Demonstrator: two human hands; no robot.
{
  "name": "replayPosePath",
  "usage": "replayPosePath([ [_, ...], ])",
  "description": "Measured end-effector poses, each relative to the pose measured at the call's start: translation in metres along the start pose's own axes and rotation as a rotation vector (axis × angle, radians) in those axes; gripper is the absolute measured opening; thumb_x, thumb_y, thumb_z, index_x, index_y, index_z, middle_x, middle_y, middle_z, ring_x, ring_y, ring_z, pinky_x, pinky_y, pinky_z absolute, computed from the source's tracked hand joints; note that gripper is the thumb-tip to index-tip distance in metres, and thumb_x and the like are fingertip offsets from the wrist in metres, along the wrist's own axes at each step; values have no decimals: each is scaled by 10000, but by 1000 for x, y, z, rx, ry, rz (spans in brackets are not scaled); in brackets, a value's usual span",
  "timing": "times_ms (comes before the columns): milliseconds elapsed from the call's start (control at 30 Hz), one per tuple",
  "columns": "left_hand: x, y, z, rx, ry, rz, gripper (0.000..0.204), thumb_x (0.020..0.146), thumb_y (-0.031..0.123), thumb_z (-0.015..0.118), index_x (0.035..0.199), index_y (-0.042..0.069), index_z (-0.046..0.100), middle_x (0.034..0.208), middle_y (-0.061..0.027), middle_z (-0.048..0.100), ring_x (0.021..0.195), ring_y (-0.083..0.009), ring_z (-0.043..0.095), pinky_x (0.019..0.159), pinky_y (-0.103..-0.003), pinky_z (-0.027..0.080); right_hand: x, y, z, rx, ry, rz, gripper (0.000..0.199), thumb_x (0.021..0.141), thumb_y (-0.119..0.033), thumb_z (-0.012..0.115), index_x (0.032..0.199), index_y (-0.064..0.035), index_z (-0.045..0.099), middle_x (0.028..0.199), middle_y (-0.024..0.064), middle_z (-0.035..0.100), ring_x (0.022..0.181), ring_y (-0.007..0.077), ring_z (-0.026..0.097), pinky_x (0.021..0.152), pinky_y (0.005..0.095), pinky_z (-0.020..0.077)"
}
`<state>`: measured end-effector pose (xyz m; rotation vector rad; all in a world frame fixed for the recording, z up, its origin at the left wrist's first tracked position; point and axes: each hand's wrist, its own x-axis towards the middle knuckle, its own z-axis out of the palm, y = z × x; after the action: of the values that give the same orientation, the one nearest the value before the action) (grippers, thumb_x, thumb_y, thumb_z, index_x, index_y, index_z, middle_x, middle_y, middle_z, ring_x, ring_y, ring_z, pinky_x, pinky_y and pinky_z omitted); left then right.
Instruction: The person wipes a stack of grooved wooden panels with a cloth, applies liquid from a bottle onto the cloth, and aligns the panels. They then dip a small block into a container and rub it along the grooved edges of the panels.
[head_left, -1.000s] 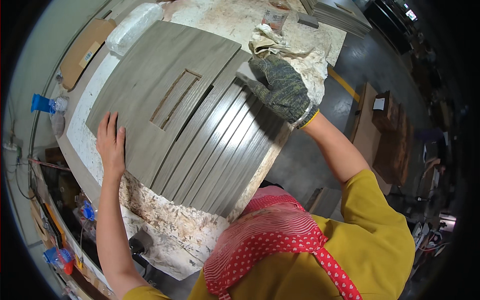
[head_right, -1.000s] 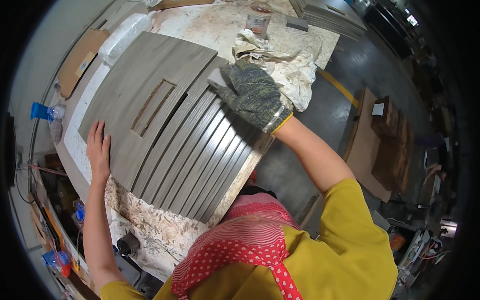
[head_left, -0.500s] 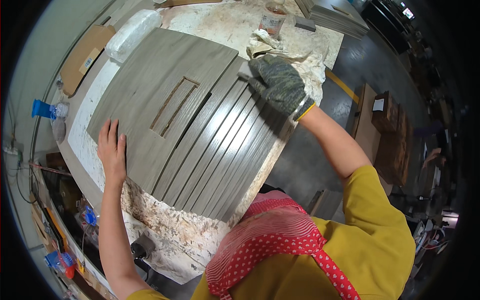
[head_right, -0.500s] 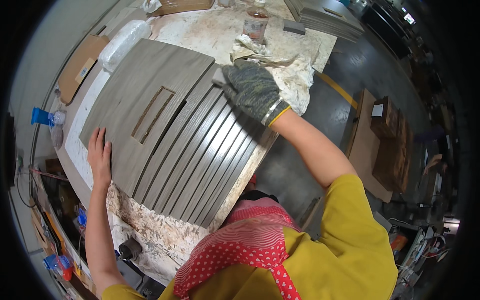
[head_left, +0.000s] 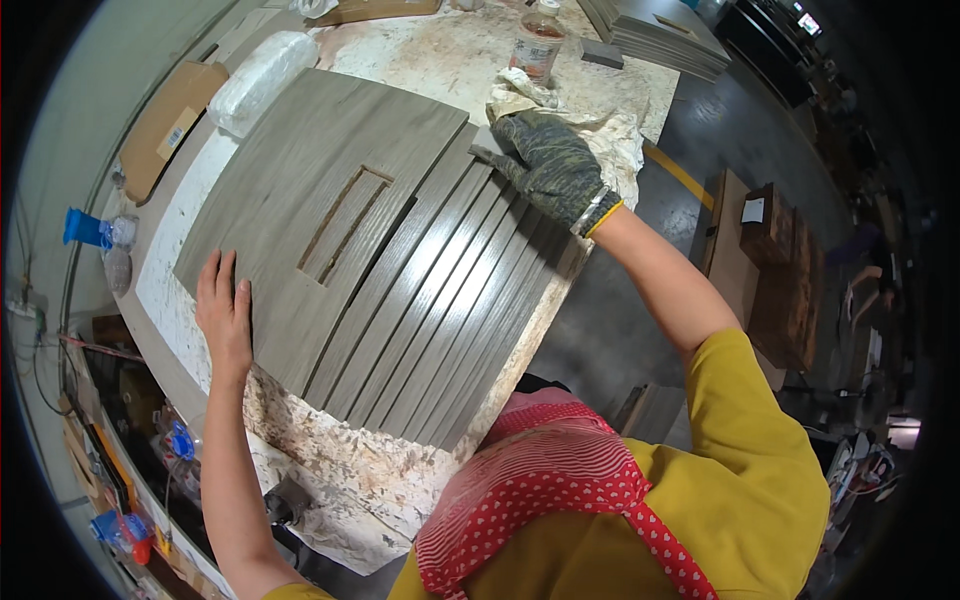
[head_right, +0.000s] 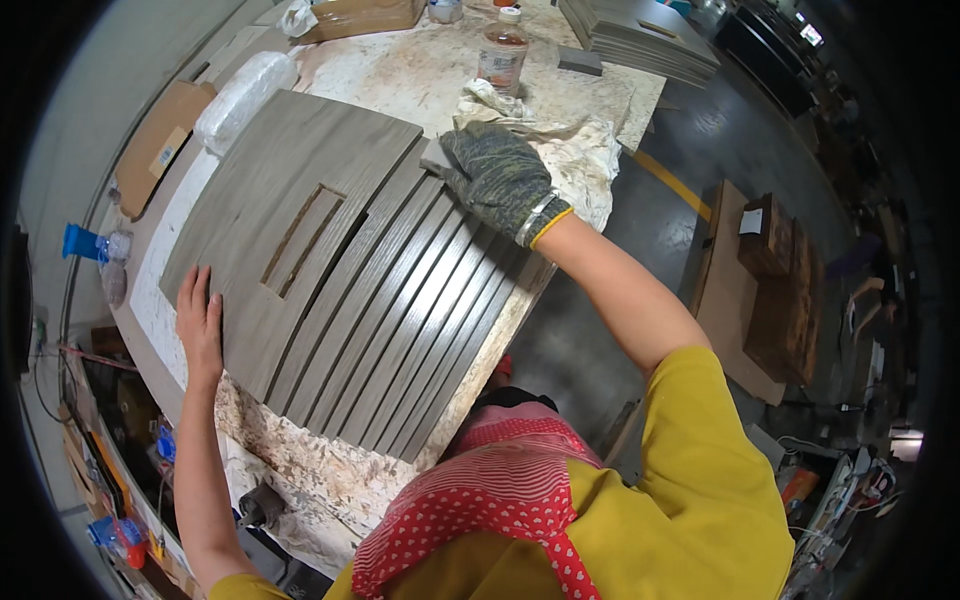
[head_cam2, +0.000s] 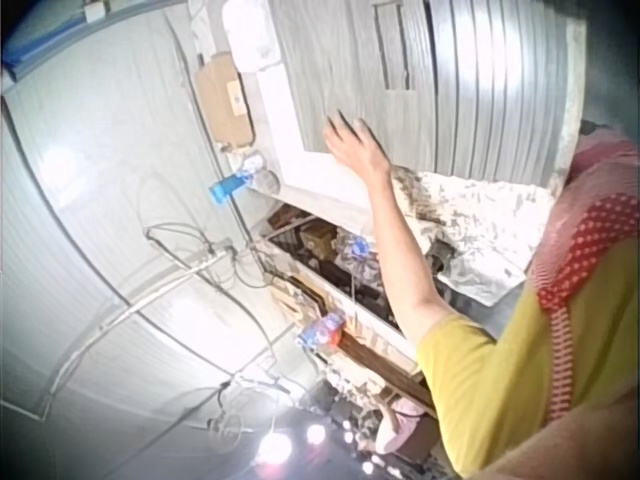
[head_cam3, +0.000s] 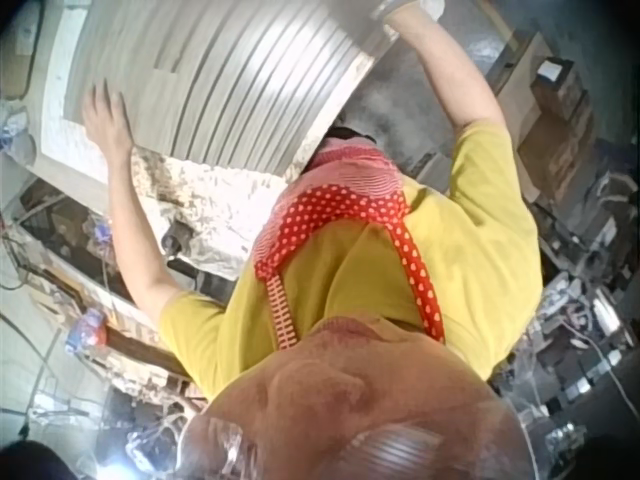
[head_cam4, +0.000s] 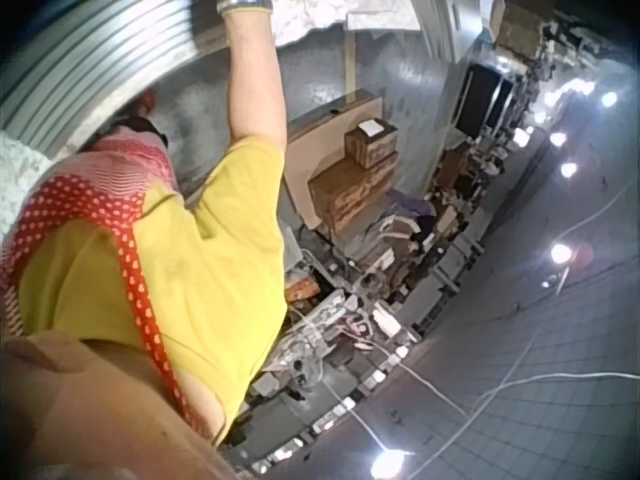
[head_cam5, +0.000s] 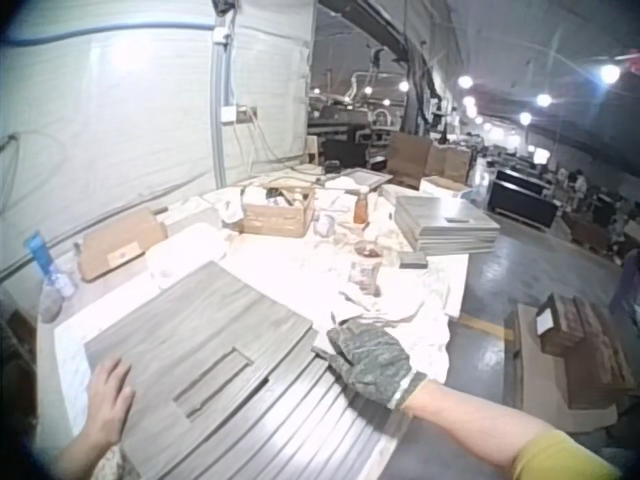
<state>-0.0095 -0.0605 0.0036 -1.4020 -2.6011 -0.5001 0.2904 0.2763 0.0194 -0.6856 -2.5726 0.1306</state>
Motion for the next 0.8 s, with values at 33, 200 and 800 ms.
replayPosePath([
  [33, -1, -3, 1, 8, 2, -2, 433, 969, 294, 432, 1349, 92, 472, 1423, -136, 401, 1312, -319, 373, 1081, -407, 275, 3, -4, 3, -40, 34, -78, 481, 911, -438, 514, 1150, -30, 601, 1083, 218, 603, 1039, 357, 572, 922, 434, 439],
  [200, -1, -1, 1, -11, 20, 0, 432, 961, 303, 446, 1339, 96, 480, 1414, -136, 411, 1305, -321, 379, 1066, -419, 286, 3, 0, -5, 24, 94, -30, 422, 869, -368, 566, 1112, -25, 608, 1057, 212, 610, 1016, 359, 574, 911, 433, 444],
  [800, -2, -1, 1, -39, 39, -16, 429, 958, 330, 446, 1326, 114, 491, 1408, -123, 415, 1298, -315, 383, 1053, -428, 287, -22, -50, -11, 173, -93, 13, 471, 881, -375, 567, 1153, 10, 568, 1077, 224, 596, 1005, 374, 571, 899, 452, 445],
])
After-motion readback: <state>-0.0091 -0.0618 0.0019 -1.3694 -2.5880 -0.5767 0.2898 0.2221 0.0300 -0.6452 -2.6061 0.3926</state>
